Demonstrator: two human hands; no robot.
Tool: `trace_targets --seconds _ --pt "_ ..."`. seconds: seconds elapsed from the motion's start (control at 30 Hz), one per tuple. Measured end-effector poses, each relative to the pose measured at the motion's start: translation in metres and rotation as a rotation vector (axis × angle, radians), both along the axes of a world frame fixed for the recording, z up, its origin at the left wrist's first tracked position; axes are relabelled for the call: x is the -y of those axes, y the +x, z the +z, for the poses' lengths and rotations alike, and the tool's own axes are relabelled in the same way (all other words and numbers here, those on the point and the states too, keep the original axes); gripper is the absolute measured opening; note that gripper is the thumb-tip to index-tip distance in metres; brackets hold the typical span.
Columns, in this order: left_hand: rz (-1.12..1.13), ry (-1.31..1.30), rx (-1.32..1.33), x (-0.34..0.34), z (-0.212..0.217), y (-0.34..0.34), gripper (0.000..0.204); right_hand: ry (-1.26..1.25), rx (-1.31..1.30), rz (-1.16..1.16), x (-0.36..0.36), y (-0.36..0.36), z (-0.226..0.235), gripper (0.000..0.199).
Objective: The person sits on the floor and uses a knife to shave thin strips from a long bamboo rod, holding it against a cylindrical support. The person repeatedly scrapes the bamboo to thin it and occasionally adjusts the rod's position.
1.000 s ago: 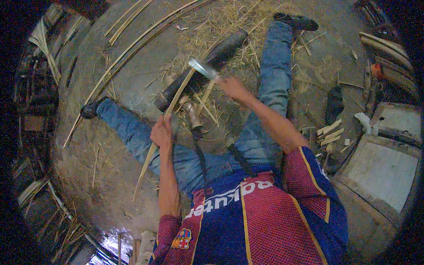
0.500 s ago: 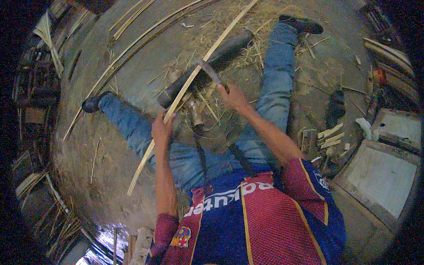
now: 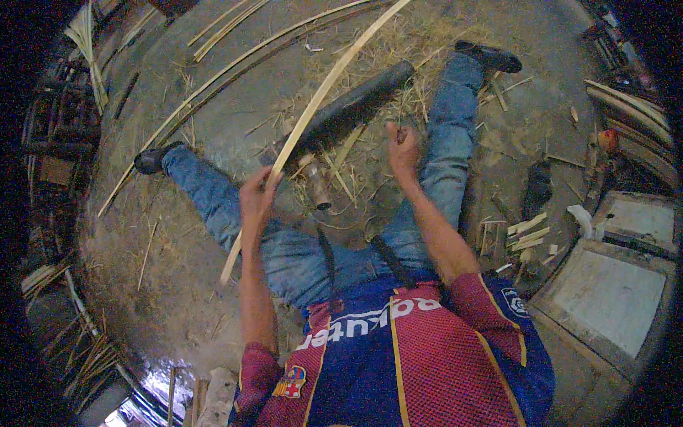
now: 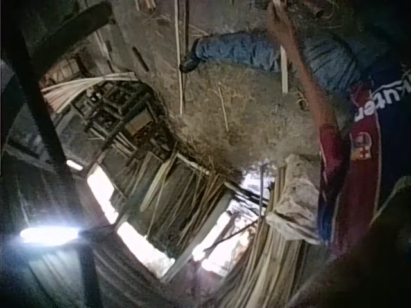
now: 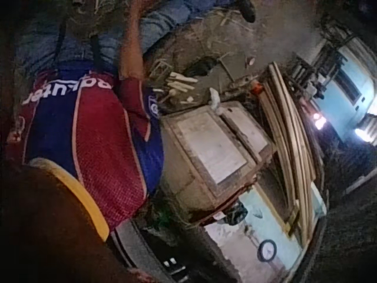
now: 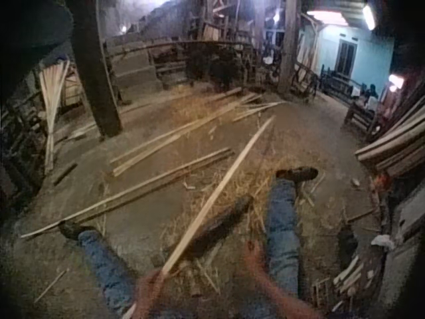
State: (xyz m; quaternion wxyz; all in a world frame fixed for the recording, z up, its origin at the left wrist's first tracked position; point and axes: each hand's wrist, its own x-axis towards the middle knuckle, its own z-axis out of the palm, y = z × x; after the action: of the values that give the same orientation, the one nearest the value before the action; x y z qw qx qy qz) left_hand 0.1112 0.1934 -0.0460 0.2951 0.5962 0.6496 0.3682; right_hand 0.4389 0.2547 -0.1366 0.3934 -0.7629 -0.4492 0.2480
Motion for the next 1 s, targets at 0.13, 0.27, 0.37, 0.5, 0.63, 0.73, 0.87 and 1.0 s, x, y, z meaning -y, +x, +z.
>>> trace_targets --seconds 0.13,0.27,0.37,0.5,0.63,0.73,0.87,1.0 --pt "-0.12 -0.165 -0.248 -0.073 -0.045 0.04 0.038 0.169 0.303 0.056 -0.001 0.01 -0.029 0.052" --pt "-0.068 -0.336 -0.183 -0.091 -0.091 0.042 0.045 -0.074 0.162 0.306 0.009 -0.011 0.005 0.048" --pt "-0.101 -0.26 -0.194 -0.075 -0.096 0.032 0.051 -0.131 0.407 0.389 -0.001 -0.006 -0.01 0.051" --pt "-0.151 -0.496 -0.209 -0.012 -0.052 -0.028 0.051 -0.188 0.483 0.383 -0.018 0.017 -0.036 0.056" --pt "-0.13 -0.548 -0.308 0.049 -0.014 -0.066 0.038 -0.213 0.455 0.349 -0.034 0.021 -0.042 0.058" --pt "-0.083 -0.473 -0.178 0.053 -0.011 -0.056 0.034 -0.186 0.551 0.324 -0.043 0.018 -0.041 0.058" --pt "-0.091 -0.483 0.051 0.015 -0.049 -0.034 0.031 -0.262 0.527 0.443 -0.032 -0.012 -0.02 0.061" --pt "-0.088 -0.441 0.014 -0.018 -0.087 -0.024 0.036 -0.349 0.432 0.525 -0.018 -0.021 -0.002 0.066"
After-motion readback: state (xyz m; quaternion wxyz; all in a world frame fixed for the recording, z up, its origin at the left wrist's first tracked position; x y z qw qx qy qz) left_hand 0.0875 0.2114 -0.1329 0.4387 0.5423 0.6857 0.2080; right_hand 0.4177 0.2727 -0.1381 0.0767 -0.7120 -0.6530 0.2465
